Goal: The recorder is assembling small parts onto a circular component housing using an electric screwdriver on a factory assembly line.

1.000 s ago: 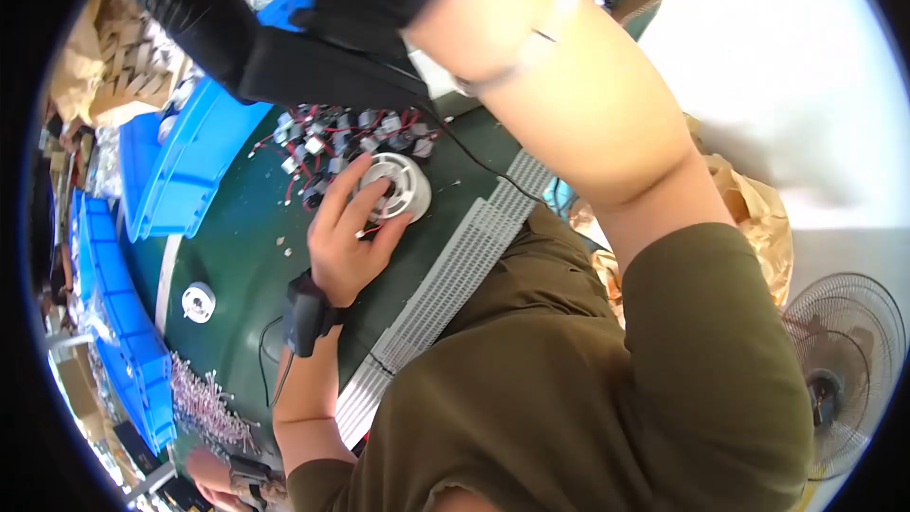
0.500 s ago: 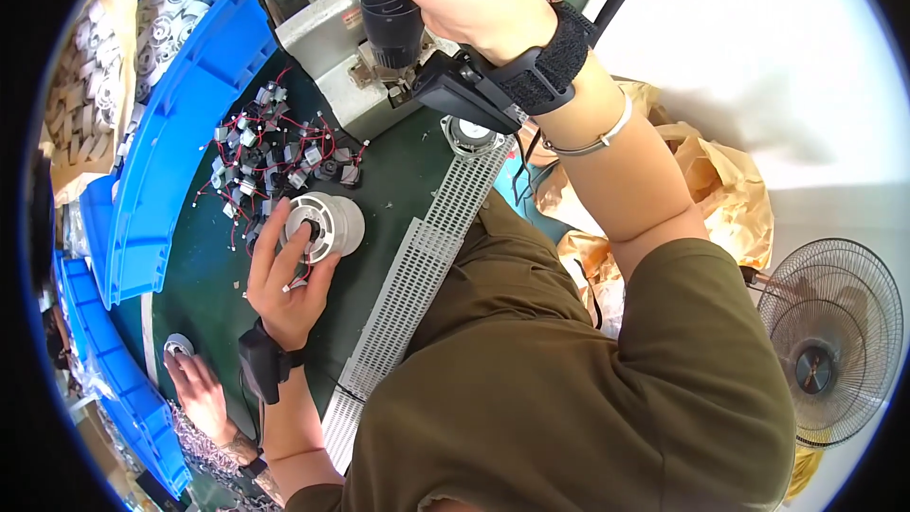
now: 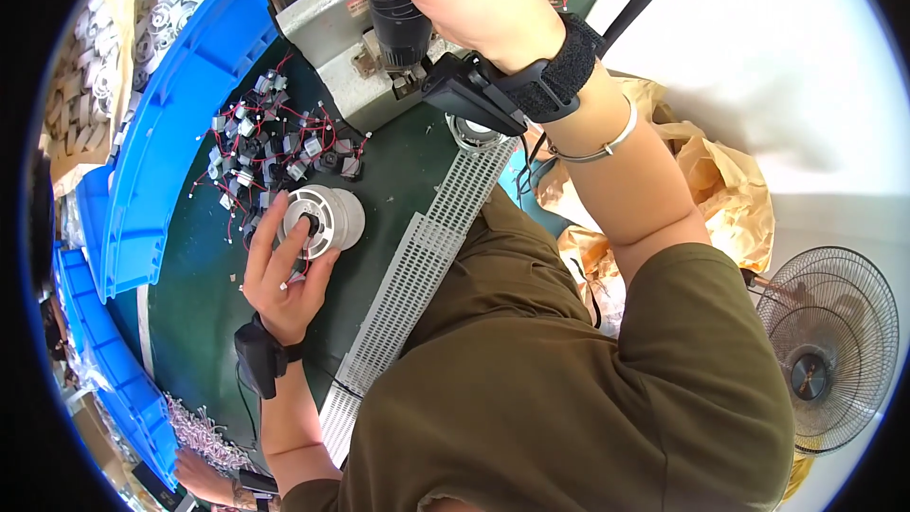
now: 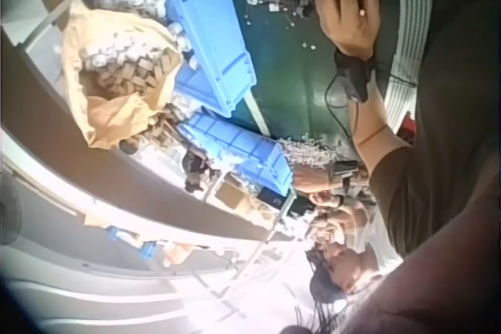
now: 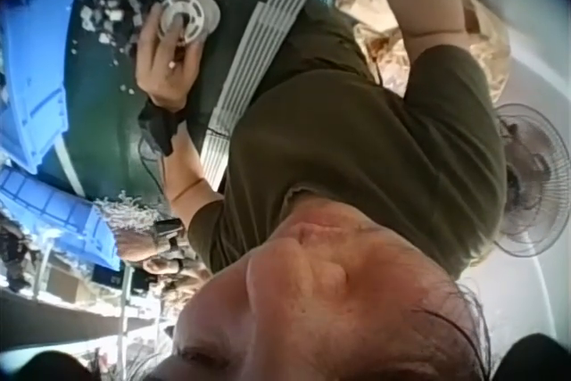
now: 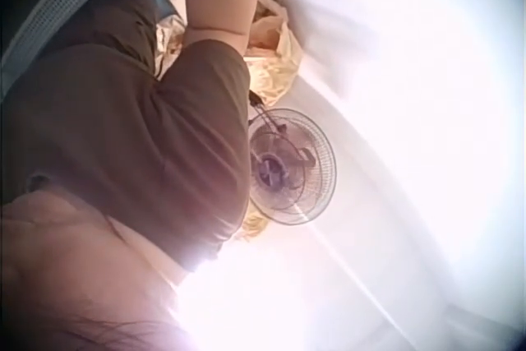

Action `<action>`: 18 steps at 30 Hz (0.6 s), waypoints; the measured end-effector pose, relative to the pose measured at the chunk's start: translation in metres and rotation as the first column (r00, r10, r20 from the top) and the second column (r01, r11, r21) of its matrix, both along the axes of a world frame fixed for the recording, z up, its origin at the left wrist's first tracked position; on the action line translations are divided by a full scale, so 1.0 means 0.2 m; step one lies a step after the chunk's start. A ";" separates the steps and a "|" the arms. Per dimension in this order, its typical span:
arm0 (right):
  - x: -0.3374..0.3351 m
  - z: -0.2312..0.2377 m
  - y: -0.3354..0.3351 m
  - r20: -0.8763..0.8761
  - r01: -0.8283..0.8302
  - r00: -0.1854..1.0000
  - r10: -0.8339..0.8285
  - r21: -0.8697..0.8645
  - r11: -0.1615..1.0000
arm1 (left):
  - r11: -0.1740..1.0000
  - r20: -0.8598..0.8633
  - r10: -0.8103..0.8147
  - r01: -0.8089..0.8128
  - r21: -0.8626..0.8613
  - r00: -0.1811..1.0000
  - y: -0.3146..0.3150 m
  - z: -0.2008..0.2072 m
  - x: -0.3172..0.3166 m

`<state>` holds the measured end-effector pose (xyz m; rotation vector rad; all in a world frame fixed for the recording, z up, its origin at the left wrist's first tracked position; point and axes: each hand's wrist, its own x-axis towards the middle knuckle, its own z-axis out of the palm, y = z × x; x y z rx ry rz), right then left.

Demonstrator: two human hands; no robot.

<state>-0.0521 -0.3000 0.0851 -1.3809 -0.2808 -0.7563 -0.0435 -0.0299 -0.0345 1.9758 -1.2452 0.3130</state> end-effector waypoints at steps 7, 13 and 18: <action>-0.11 0.05 0.09 -0.164 -0.031 0.986 0.038 0.046 0.998 | 1.000 0.024 0.009 -0.009 -0.010 1.000 0.00 0.00 0.01; -0.08 0.08 0.27 -0.042 -0.275 0.956 0.289 0.204 0.940 | 0.996 -0.015 0.067 -0.067 -0.060 0.998 -0.03 0.02 -0.02; -0.01 0.07 0.45 -0.074 -0.305 0.944 0.320 0.161 0.938 | 0.995 0.013 0.079 -0.078 -0.065 0.997 -0.04 0.02 -0.03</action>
